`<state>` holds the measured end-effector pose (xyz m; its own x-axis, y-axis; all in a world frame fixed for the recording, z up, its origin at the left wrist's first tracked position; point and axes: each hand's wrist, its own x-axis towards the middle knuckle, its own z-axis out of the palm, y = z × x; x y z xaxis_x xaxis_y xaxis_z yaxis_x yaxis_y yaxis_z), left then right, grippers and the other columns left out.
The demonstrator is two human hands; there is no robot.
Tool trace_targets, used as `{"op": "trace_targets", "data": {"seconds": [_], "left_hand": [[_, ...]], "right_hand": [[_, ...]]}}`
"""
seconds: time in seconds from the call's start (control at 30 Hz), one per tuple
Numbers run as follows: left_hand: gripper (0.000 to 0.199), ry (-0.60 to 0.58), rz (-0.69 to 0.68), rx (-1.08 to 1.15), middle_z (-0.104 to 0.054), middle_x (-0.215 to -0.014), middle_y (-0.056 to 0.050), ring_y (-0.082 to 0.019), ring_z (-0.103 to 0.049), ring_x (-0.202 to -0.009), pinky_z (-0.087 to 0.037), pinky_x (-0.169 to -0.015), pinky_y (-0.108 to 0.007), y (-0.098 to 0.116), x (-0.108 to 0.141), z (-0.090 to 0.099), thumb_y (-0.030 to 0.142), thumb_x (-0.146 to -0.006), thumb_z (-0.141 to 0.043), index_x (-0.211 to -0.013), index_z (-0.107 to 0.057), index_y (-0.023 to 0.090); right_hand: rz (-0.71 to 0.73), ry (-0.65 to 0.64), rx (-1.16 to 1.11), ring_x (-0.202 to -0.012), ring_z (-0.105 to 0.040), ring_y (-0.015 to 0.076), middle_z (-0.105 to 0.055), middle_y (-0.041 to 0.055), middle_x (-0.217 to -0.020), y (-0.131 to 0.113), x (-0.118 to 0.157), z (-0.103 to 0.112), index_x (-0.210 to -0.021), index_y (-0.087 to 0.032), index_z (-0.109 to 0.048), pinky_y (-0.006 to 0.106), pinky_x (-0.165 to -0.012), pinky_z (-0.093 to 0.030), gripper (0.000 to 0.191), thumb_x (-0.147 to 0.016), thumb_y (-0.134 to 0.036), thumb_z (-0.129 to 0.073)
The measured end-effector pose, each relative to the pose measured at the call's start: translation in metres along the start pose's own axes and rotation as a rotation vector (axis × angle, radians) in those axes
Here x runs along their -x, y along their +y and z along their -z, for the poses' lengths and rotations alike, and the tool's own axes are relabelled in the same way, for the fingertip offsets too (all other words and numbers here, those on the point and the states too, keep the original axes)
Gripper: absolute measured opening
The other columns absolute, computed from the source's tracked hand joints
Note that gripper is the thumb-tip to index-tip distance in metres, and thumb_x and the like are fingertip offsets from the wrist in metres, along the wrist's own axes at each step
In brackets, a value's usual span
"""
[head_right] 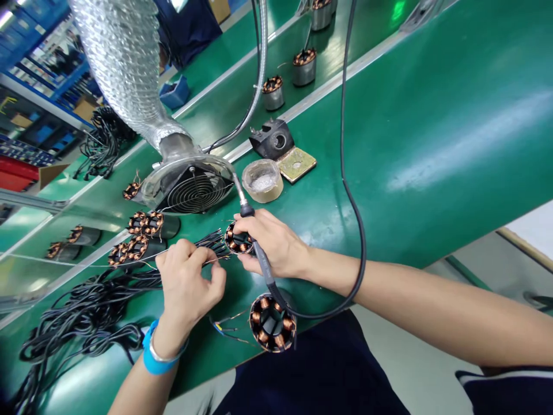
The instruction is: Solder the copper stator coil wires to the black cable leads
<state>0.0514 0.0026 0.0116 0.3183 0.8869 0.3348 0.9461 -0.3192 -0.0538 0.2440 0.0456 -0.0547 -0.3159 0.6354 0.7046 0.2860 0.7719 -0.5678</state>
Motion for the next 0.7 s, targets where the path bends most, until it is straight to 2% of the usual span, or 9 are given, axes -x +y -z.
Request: {"op": "trace_targets", "data": {"seconds": [0.17, 0.4, 0.6, 0.7], "left_hand": [[0.026, 0.067, -0.041, 0.198, -0.049, -0.073, -0.002, -0.02, -0.054, -0.074, -0.033, -0.075, -0.038, 0.0, 0.003, 0.005, 0.019, -0.077, -0.059, -0.099, -0.072, 0.017], [0.012, 0.119, -0.03, 0.249, -0.051, -0.066, 0.001, -0.016, -0.053, -0.065, -0.034, -0.072, -0.035, 0.006, -0.002, -0.008, 0.022, -0.085, -0.064, -0.087, -0.075, 0.018], [0.008, 0.063, 0.048, 0.33, -0.048, -0.064, 0.002, -0.015, -0.053, -0.066, -0.036, -0.073, -0.033, 0.004, -0.007, -0.01, 0.023, -0.082, -0.068, -0.084, -0.075, 0.019], [0.01, 0.084, 0.023, 0.31, -0.048, -0.064, 0.002, -0.016, -0.052, -0.066, -0.035, -0.073, -0.034, 0.005, -0.005, -0.01, 0.018, -0.081, -0.066, -0.086, -0.075, 0.018]], "right_hand": [[-0.011, -0.015, -0.003, -0.112, -0.061, 0.0275, -0.062, 0.0141, -0.117, 0.001, 0.001, 0.001, -0.117, -0.019, -0.046, 0.046, -0.089, -0.057, 0.042, -0.079, -0.022, -0.065], [-0.019, -0.014, 0.0, -0.109, -0.062, 0.0282, -0.063, 0.0154, -0.115, -0.001, 0.0, 0.001, -0.116, -0.018, -0.047, 0.046, -0.087, -0.057, 0.039, -0.08, -0.02, -0.064], [-0.015, 0.0, 0.012, -0.107, -0.063, 0.0277, -0.063, 0.0149, -0.115, -0.003, -0.001, 0.002, -0.115, -0.019, -0.048, 0.046, -0.087, -0.058, 0.038, -0.081, -0.02, -0.063], [-0.022, -0.013, 0.012, -0.108, -0.062, 0.0275, -0.063, 0.0144, -0.114, -0.002, -0.001, 0.002, -0.116, -0.019, -0.047, 0.046, -0.087, -0.058, 0.038, -0.081, -0.02, -0.063]]}}
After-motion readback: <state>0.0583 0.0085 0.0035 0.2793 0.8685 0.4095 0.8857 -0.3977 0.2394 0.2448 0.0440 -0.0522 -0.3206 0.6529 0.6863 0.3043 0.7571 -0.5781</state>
